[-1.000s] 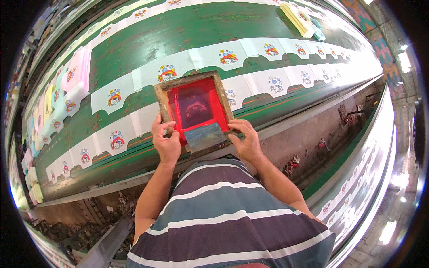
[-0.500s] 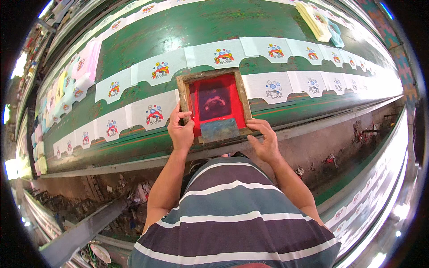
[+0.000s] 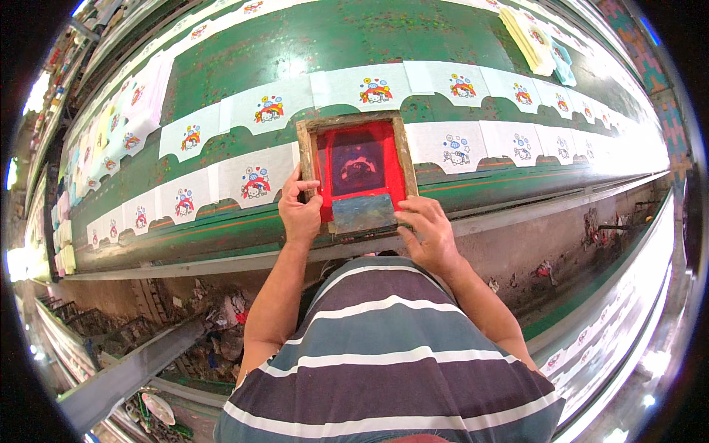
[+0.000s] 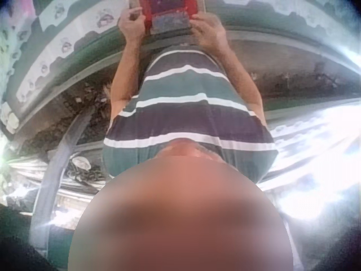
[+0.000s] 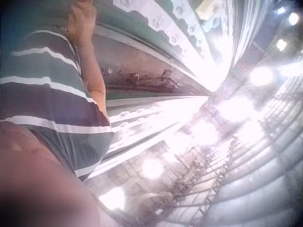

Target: The person repeatedly rubs a small rectangular block over a red inked surface inside a wooden frame, then presses the frame onto a cloth laid on a green table to transfer a printed design. The person continues this cycle across multiple cloths.

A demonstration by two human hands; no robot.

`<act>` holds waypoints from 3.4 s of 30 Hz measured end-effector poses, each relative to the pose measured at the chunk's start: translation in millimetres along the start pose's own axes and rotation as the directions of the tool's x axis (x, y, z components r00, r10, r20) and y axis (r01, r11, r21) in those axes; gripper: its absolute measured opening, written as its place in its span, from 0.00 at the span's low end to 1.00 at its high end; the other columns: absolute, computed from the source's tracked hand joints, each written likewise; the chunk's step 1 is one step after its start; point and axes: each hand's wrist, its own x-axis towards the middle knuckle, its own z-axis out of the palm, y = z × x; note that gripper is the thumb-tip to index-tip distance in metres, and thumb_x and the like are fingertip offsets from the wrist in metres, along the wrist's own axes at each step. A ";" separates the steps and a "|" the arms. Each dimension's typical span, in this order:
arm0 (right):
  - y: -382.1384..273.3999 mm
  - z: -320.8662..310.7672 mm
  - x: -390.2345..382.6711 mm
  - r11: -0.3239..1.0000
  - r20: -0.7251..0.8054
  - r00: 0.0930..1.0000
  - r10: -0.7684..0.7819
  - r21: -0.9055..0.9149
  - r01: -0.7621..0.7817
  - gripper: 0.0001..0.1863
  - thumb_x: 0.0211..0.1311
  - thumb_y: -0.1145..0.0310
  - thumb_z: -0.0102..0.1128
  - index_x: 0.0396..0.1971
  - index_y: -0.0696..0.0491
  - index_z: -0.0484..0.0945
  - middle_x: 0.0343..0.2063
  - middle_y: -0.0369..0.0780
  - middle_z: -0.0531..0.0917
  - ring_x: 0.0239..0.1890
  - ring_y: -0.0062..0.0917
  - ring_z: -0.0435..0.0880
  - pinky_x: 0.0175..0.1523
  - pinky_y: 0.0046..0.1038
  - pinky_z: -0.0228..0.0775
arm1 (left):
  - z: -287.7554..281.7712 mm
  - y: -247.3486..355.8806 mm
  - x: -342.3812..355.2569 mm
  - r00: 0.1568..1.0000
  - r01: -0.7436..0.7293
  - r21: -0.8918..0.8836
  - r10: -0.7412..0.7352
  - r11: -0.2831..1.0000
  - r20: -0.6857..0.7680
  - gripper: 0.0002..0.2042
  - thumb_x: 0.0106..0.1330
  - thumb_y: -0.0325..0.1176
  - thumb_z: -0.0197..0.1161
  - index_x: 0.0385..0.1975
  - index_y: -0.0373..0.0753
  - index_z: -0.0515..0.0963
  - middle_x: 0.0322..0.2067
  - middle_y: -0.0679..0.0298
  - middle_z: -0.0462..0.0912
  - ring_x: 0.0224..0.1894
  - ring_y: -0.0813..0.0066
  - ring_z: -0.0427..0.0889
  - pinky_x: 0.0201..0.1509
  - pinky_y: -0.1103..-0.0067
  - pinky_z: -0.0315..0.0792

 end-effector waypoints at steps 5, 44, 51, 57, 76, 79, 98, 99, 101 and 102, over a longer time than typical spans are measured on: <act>-13.5 21.4 26.8 0.978 0.227 0.967 -0.119 -0.143 0.154 0.25 0.59 0.67 0.84 0.58 0.51 0.89 0.62 0.44 0.86 0.69 0.47 0.85 0.73 0.51 0.78 | -0.2 2.0 0.2 1.000 -0.028 0.013 0.028 1.000 0.001 0.11 0.62 0.17 0.69 0.41 0.37 0.91 0.79 0.35 0.77 0.82 0.46 0.77 0.85 0.61 0.67; -24.9 38.1 59.8 0.962 0.338 0.939 -0.071 -0.226 0.154 0.26 0.58 0.64 0.79 0.59 0.53 0.92 0.56 0.43 0.91 0.59 0.44 0.89 0.66 0.48 0.79 | 5.4 1.8 -1.4 0.994 -0.104 0.057 0.106 0.993 -0.027 0.11 0.69 0.19 0.69 0.47 0.37 0.91 0.75 0.37 0.81 0.76 0.42 0.81 0.83 0.58 0.69; -30.6 26.8 43.6 0.990 0.345 0.938 -0.021 -0.123 0.067 0.26 0.61 0.66 0.84 0.60 0.52 0.91 0.63 0.45 0.88 0.68 0.47 0.85 0.74 0.50 0.77 | 4.7 2.1 0.9 0.988 -0.155 0.181 0.156 0.971 0.010 0.15 0.61 0.18 0.71 0.47 0.39 0.92 0.76 0.38 0.81 0.76 0.42 0.81 0.83 0.57 0.69; -1.6 7.5 9.2 0.983 -0.096 0.981 0.168 -0.058 -0.174 0.22 0.67 0.70 0.82 0.60 0.54 0.90 0.65 0.47 0.88 0.70 0.49 0.84 0.76 0.49 0.76 | 4.2 25.1 4.6 0.995 -0.093 0.194 0.097 0.977 -0.009 0.17 0.58 0.17 0.70 0.46 0.39 0.92 0.74 0.36 0.83 0.78 0.42 0.80 0.84 0.59 0.69; 151.6 -159.4 -87.6 0.913 -0.146 0.920 0.363 0.252 -0.320 0.24 0.66 0.77 0.78 0.63 0.55 0.89 0.66 0.48 0.89 0.74 0.46 0.83 0.80 0.47 0.72 | 228.3 66.0 -35.1 0.993 -0.117 0.023 0.117 0.993 0.008 0.14 0.59 0.15 0.68 0.43 0.37 0.90 0.78 0.38 0.79 0.80 0.45 0.79 0.86 0.61 0.67; 161.7 -172.9 -92.2 0.916 -0.111 0.936 0.334 0.273 -0.295 0.25 0.66 0.76 0.79 0.63 0.55 0.89 0.67 0.48 0.89 0.75 0.46 0.82 0.80 0.47 0.72 | 239.2 66.9 -39.1 0.997 -0.083 -0.007 0.083 0.997 -0.002 0.14 0.59 0.14 0.68 0.43 0.37 0.90 0.79 0.39 0.79 0.80 0.47 0.80 0.84 0.62 0.70; 175.8 -212.7 -92.9 0.952 -0.039 0.966 0.255 0.187 -0.243 0.23 0.65 0.82 0.77 0.61 0.57 0.89 0.64 0.49 0.89 0.69 0.46 0.87 0.75 0.44 0.78 | 233.4 41.2 -33.8 0.996 -0.069 -0.005 0.069 0.998 0.050 0.15 0.61 0.13 0.69 0.47 0.34 0.88 0.82 0.44 0.77 0.80 0.57 0.80 0.82 0.66 0.74; 175.4 -213.5 -91.0 0.954 -0.049 0.967 0.249 0.181 -0.237 0.23 0.65 0.83 0.77 0.60 0.57 0.89 0.63 0.49 0.90 0.68 0.46 0.88 0.74 0.44 0.79 | 232.8 41.3 -34.1 0.997 -0.057 0.004 0.057 0.998 0.049 0.15 0.61 0.13 0.69 0.46 0.34 0.88 0.82 0.43 0.77 0.80 0.57 0.80 0.81 0.66 0.74; 174.6 -215.9 -86.3 0.962 -0.075 0.968 0.238 0.159 -0.224 0.23 0.65 0.83 0.76 0.60 0.57 0.89 0.63 0.48 0.90 0.67 0.46 0.88 0.73 0.44 0.80 | 232.1 41.5 -34.9 0.998 -0.046 0.009 0.046 0.999 0.047 0.15 0.61 0.13 0.69 0.46 0.33 0.88 0.82 0.43 0.77 0.79 0.57 0.81 0.81 0.66 0.74; 172.8 -216.1 -84.1 0.968 -0.078 0.973 0.217 0.148 -0.204 0.22 0.65 0.83 0.76 0.59 0.57 0.89 0.62 0.48 0.90 0.66 0.46 0.88 0.73 0.45 0.80 | 232.0 41.6 -35.2 0.999 -0.013 0.017 0.012 1.000 0.044 0.15 0.61 0.13 0.70 0.46 0.33 0.88 0.82 0.43 0.77 0.79 0.57 0.81 0.81 0.66 0.74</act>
